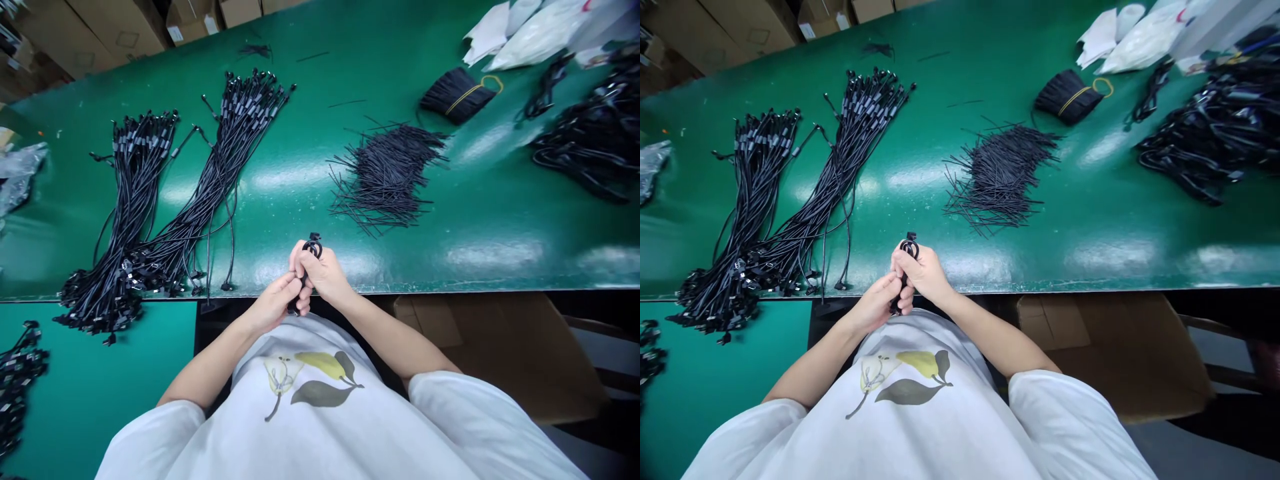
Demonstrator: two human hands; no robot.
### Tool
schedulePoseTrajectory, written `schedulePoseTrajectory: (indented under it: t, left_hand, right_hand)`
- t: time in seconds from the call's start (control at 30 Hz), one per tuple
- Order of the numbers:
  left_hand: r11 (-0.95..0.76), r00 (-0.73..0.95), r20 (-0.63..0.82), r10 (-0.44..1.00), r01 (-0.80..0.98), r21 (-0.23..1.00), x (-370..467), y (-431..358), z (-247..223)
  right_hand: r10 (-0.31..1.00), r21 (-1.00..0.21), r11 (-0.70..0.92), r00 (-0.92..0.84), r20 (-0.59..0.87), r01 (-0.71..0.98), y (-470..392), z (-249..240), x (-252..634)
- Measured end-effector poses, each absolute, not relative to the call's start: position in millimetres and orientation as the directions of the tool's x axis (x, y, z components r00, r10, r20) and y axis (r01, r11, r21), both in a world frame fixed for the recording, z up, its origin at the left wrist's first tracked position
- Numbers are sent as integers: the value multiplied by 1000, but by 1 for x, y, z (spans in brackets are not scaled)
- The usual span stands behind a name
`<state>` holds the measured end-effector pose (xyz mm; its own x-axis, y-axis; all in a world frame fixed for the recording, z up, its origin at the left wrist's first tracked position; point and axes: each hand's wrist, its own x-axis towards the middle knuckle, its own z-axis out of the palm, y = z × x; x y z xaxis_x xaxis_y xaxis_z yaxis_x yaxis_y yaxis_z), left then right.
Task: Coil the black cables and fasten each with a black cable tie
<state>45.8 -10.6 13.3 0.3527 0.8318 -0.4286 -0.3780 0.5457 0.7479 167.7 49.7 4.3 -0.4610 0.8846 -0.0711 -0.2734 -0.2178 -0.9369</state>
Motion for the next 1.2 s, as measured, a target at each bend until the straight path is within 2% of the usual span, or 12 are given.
schedulePoseTrajectory:
  t: [0.07,0.13,0.2,0.23,0.33,0.4,0.47,0.53,0.6,0.8,0.97,1.2]
  left_hand:
    - [455,300,-387,872,-206,866,43,-13,10]
    - [318,199,-328,923,81,945,38,-14,6]
    - [228,92,-268,959,309,923,33,-15,1]
    - [228,58,-262,963,341,912,31,-15,-2]
    - [337,33,-343,939,110,935,24,-12,-7]
    - [398,22,-399,917,-138,907,20,-8,-6]
    - [423,23,-435,900,-289,859,20,-6,-4]
    - [449,56,-459,887,-342,825,23,-4,0]
    - [468,91,-469,879,-361,807,27,-4,3]
    - [483,117,-477,871,-378,790,31,-6,4]
    - [481,124,-472,873,-386,787,35,-6,8]
    - [456,87,-466,880,-429,780,31,-13,11]
  right_hand:
    - [905,-956,-186,-419,-77,-227,47,4,164]
    - [924,-976,-117,-381,-41,-181,45,1,161]
    - [912,-996,-23,-410,13,-84,50,-2,166]
    - [881,-999,34,-471,37,-15,55,-3,173]
    - [820,-938,274,-562,114,210,88,-6,216]
    - [906,-808,380,-356,227,451,121,-11,256]
    - [929,-612,310,-95,357,728,157,-19,293]
    - [921,-458,228,-38,387,859,185,-27,318]
    - [925,-398,220,-61,375,891,202,-32,327]
    - [913,-347,205,-51,405,915,203,-35,329]
    - [927,-393,239,-89,364,888,207,-48,335]
    - [878,-374,208,-4,478,904,200,-28,333]
